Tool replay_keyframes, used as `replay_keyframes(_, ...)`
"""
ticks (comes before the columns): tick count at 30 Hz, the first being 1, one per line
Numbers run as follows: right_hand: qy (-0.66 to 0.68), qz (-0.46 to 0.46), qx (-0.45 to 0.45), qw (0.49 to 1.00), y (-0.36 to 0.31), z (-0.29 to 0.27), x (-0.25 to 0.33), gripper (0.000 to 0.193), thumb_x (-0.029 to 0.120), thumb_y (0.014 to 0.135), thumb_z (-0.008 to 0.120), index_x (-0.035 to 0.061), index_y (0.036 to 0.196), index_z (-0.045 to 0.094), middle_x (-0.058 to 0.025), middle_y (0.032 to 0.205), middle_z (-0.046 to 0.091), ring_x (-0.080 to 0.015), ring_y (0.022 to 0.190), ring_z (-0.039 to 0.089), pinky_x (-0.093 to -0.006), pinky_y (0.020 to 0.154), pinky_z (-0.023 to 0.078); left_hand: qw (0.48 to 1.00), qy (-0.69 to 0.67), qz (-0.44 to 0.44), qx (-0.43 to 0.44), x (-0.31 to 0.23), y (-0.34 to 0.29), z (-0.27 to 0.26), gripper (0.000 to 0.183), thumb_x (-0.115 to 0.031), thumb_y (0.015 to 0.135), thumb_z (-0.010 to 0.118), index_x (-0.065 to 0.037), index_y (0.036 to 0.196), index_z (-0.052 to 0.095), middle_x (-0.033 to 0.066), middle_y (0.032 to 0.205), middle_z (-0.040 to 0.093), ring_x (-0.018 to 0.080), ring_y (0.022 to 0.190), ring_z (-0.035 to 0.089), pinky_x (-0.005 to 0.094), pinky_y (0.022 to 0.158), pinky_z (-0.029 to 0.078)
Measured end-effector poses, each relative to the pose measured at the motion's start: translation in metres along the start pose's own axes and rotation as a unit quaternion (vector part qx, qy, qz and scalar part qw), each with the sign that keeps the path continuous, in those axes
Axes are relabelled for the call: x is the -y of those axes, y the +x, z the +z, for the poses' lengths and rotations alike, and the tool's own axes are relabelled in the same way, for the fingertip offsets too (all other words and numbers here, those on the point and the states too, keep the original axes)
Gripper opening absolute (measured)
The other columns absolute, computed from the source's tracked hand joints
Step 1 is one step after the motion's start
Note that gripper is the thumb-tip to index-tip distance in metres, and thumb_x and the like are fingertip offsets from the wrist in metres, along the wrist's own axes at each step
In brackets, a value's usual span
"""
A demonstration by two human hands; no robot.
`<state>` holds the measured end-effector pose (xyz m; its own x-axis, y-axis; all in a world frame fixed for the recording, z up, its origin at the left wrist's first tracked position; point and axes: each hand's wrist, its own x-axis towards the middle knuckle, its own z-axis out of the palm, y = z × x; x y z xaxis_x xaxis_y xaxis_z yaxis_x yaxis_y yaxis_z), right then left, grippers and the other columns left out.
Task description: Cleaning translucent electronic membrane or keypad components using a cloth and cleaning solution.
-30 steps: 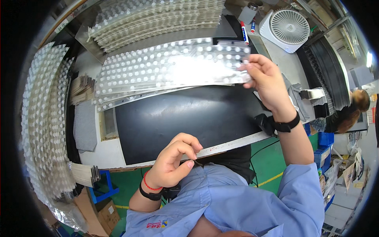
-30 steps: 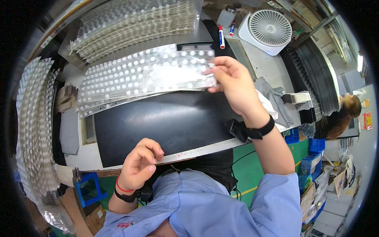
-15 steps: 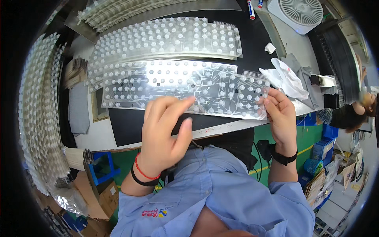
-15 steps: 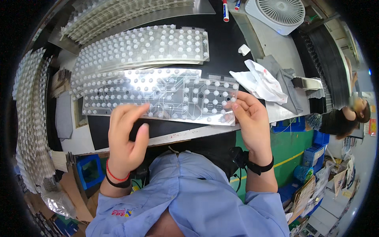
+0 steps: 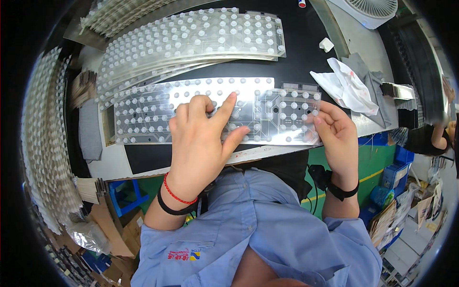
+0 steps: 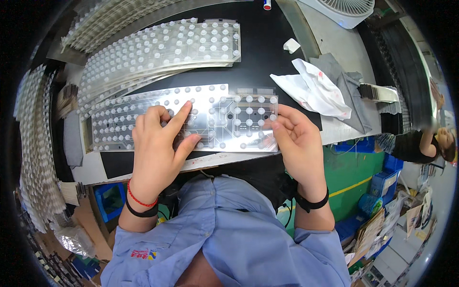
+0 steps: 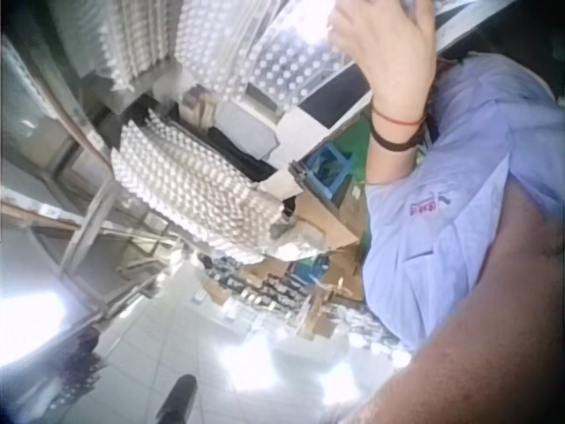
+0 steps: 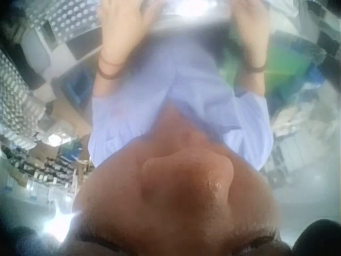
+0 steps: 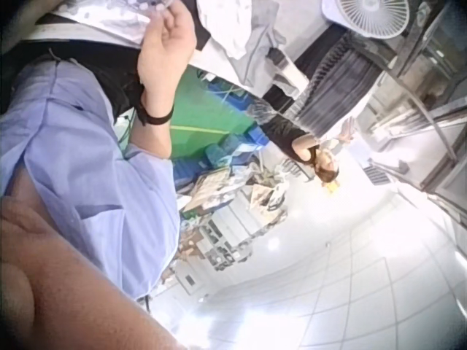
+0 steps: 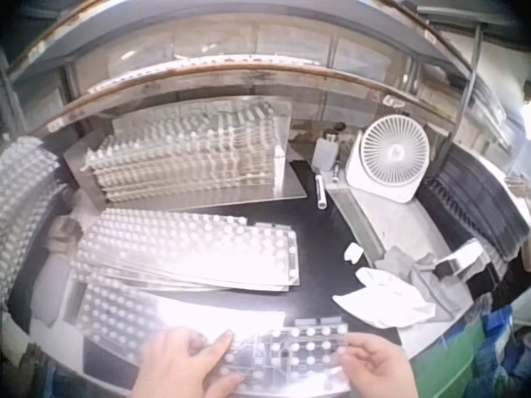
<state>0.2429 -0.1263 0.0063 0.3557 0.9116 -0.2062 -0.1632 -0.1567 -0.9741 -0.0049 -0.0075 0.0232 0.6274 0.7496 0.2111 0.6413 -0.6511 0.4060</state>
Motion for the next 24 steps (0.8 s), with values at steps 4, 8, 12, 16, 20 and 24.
replay_keyframes(4,0.011,0.014,0.004,1.0,0.0,0.003,0.008,0.034,-0.007,0.098,0.05,-0.0112,0.132,0.051,-0.016,0.112,0.068,-0.0146,0.096,0.067,-0.0262,0.078,0.057,0.986,-0.114,0.055,-0.109,0.008,-0.023,-0.01,0.039,-0.021,0.078,0.082,-0.007,0.113,0.072,0.0084,0.101,0.056,0.0274,0.09,0.053,0.0401,0.08,0.042)
replay_keyframes(8,0.011,0.01,0.002,1.0,0.002,0.003,0.006,0.034,-0.007,0.099,0.049,-0.0108,0.133,0.051,-0.0155,0.113,0.068,-0.0135,0.095,0.067,-0.0251,0.078,0.056,0.924,-0.257,0.276,0.061,0.026,-0.034,-0.021,0.029,-0.021,0.074,0.084,-0.011,0.099,0.074,0.0041,0.094,0.062,0.0238,0.079,0.055,0.0375,0.072,0.044)
replay_keyframes(12,-0.01,0.0,-0.001,1.0,0.002,0.005,0.005,0.035,-0.006,0.099,0.05,-0.0098,0.133,0.051,-0.0154,0.113,0.068,-0.0128,0.096,0.066,-0.024,0.078,0.055,0.94,-0.226,0.237,0.102,0.019,-0.039,-0.022,0.023,-0.025,0.083,0.076,-0.012,0.101,0.075,0.0035,0.094,0.063,0.024,0.082,0.055,0.0386,0.078,0.042)
replay_keyframes(16,-0.018,0.025,-0.002,1.0,0.002,-0.002,0.001,0.035,-0.006,0.099,0.05,-0.0087,0.134,0.051,-0.0153,0.113,0.068,-0.0129,0.099,0.066,-0.0237,0.08,0.055,0.996,-0.077,0.035,0.009,0.007,-0.016,-0.02,0.038,-0.016,0.082,0.072,-0.006,0.118,0.07,0.0112,0.102,0.054,0.0295,0.094,0.05,0.0386,0.083,0.043)
replay_keyframes(20,-0.007,-0.004,-0.004,1.0,0.001,0.004,0.001,0.035,-0.005,0.099,0.051,-0.0085,0.134,0.052,-0.0145,0.111,0.069,-0.0119,0.097,0.067,-0.0224,0.079,0.054,0.999,-0.036,-0.003,0.024,0.008,-0.002,-0.006,0.047,-0.02,0.082,0.075,-0.009,0.127,0.067,0.0115,0.104,0.053,0.0295,0.094,0.049,0.0374,0.083,0.043)
replay_keyframes(24,-0.012,-0.002,-0.003,1.0,0.001,0.005,0.004,0.035,-0.005,0.099,0.05,-0.0085,0.134,0.052,-0.0143,0.112,0.069,-0.0124,0.099,0.067,-0.0226,0.08,0.054,0.998,0.02,-0.003,0.053,0.006,0.0,-0.002,0.054,-0.025,0.082,0.077,-0.01,0.132,0.064,0.0114,0.104,0.053,0.0293,0.096,0.049,0.0377,0.084,0.043)
